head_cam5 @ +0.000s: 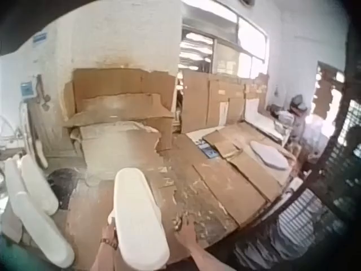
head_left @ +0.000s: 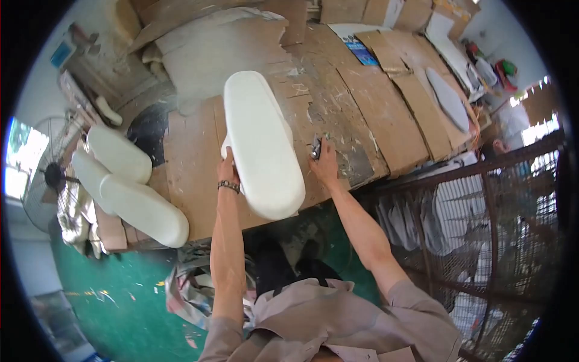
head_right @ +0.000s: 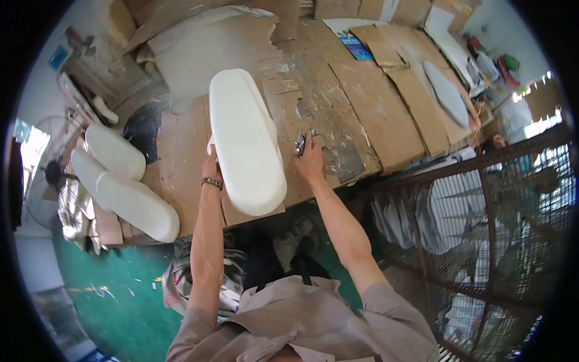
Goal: Applying adhesive to foam parts and handing them over to a coworker in a factory setting.
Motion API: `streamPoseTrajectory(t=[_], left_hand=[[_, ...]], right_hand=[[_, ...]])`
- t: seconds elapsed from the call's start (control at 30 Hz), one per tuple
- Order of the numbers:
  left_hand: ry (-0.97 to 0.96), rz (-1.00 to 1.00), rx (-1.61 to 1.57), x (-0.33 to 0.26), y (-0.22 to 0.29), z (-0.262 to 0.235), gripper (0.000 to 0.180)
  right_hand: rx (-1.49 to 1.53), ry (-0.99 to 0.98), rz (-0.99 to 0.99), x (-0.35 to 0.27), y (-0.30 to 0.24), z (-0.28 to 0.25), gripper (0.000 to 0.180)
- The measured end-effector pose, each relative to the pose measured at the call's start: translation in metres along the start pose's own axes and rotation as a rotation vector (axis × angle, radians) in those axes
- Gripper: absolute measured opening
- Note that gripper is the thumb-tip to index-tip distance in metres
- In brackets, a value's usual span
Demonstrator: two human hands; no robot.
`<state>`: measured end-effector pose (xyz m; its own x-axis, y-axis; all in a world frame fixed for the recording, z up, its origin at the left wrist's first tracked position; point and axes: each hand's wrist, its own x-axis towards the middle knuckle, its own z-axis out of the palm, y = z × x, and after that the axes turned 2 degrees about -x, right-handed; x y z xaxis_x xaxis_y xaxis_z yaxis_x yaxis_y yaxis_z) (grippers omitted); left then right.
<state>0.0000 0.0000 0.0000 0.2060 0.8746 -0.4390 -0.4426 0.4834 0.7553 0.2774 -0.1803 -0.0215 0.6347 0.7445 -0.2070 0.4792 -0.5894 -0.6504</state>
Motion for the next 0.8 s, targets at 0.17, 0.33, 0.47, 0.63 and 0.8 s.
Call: streamPoseTrajectory(t=[0.17, 0.33, 0.47, 0.63, 0.8], left_hand=[[0.032, -0.083, 0.007, -0.010, 0.007, 0.006, 0.051], [0.062, -0.039, 0.018, -0.012, 0.010, 0.017, 0.038], [0.143, 0.047, 0.275, -0.020, 0.025, 0.031, 0.039], [0.206, 0.088, 0.578, -0.020, 0.029, 0.040, 0.052], [0.155, -0.028, 0.100, -0.012, 0.021, -0.002, 0.044]], right_hand=[[0.043, -0.195, -0.282, 0.029, 0.002, 0.010, 0.081], [0.709, -0.235, -0.008, 0.034, -0.079, -0.002, 0.077], [0.802, -0.287, 0.033, 0.046, -0.113, -0.006, 0.083], [1.056, -0.461, 0.292, 0.047, -0.108, -0.014, 0.076], [0.904, -0.424, -0.033, 0.027, -0.124, 0.008, 0.081]])
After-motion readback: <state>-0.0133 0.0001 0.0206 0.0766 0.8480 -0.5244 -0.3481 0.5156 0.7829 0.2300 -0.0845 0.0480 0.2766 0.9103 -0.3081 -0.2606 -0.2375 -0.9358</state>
